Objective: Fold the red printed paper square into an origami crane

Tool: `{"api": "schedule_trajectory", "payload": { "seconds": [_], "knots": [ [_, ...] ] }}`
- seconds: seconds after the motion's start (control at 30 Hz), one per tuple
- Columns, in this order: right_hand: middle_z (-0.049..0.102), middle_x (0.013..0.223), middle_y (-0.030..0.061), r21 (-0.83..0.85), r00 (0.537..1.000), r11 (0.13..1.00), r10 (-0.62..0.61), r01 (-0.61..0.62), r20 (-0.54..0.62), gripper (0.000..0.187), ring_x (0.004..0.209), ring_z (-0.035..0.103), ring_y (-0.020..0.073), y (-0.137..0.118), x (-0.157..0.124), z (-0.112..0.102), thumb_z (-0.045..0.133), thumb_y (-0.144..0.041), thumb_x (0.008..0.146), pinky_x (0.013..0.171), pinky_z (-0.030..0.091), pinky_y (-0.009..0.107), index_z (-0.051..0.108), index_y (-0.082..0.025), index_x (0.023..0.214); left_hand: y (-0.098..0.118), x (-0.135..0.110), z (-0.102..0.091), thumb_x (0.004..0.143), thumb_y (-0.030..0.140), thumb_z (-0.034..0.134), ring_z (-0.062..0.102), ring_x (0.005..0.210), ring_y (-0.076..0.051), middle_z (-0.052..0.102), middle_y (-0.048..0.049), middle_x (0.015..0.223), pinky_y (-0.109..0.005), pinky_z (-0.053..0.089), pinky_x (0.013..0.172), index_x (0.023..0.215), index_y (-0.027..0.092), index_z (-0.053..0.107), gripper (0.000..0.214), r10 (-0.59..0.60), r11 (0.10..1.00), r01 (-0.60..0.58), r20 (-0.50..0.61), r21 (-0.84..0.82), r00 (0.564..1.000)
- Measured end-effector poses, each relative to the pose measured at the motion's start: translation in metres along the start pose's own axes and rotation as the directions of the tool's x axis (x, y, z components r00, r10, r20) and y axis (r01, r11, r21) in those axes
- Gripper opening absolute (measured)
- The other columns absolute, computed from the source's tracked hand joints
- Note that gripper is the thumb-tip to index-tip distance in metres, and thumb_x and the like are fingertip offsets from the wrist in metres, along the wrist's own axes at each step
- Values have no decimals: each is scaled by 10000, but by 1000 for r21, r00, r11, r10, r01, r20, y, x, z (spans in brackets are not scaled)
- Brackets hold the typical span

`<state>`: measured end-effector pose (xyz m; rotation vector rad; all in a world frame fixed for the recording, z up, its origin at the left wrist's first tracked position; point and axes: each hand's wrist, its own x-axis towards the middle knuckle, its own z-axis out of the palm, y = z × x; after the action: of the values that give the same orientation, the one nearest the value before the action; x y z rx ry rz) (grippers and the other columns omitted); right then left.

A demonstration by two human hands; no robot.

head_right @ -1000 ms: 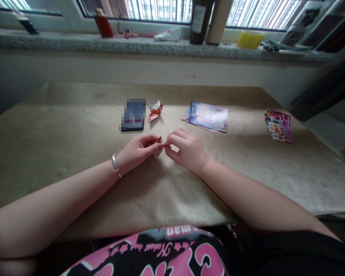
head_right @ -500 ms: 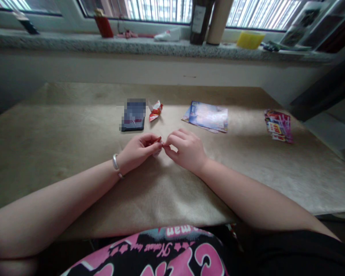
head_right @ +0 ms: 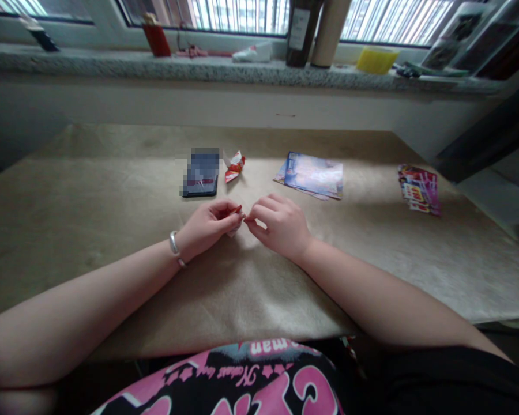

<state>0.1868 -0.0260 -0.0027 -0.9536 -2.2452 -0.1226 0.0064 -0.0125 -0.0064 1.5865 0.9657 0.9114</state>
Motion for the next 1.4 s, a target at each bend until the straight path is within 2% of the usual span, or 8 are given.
{"api": "schedule_trajectory", "payload": {
  "seconds": [0.13,0.27,0.47,0.63,0.83,1.07,1.17,1.4],
  "knots": [
    [672,790,28,7,1000,1000,0,0,25,128,761,548,166,-2,0,-1,549,-243,825,703,423,294,612,-202,721,-1,1,0,731,317,589,431,527,-69,498,32,596,-189,339,492,723,135,559,185,27,998,-26,-20,64,999],
    [637,747,34,182,981,965,180,-190,67,112,755,554,161,-4,2,-1,566,-253,793,694,422,288,597,-183,711,-2,2,1,722,313,592,431,527,-70,497,36,591,-190,337,496,736,138,571,177,47,997,-45,-29,54,998],
    [584,648,4,518,809,624,494,-585,318,201,585,502,112,-2,6,7,612,-362,740,556,384,249,594,-164,704,-5,2,0,719,282,590,448,575,-76,526,21,633,-192,347,525,733,142,582,140,123,986,-116,-61,117,990],
    [544,611,-16,637,762,441,499,-633,412,265,544,436,90,-1,6,12,645,-413,698,516,322,239,574,-157,688,-4,2,-2,719,251,576,472,619,-86,556,4,672,-197,364,558,716,140,590,113,213,954,-192,-72,232,974],
    [504,583,-40,664,786,444,477,-602,393,238,528,413,78,-6,7,14,656,-372,693,501,312,226,532,-170,667,-1,2,0,692,236,563,449,585,-77,535,19,642,-192,345,532,697,141,573,96,155,970,-136,-83,203,984],
    [584,657,-15,643,805,499,470,-581,362,202,571,491,90,-4,5,16,643,-355,713,533,377,225,569,-169,744,3,1,0,709,327,627,451,514,-71,511,32,557,-199,360,512,691,135,561,203,4,993,-8,-31,-115,1000],
    [603,681,-9,640,806,502,460,-582,372,222,571,498,91,-2,4,17,650,-368,713,528,385,223,571,-174,785,2,2,-2,698,370,667,482,541,-77,544,19,584,-204,391,544,692,128,588,255,8,995,-14,-55,-98,998],
    [571,636,-25,538,830,632,438,-558,346,154,537,450,75,-4,4,15,638,-312,727,511,358,211,581,-168,721,-3,4,-5,714,405,680,550,649,-98,617,-18,724,-202,435,590,762,121,658,288,58,998,-58,-66,6,996]
  ]
}}
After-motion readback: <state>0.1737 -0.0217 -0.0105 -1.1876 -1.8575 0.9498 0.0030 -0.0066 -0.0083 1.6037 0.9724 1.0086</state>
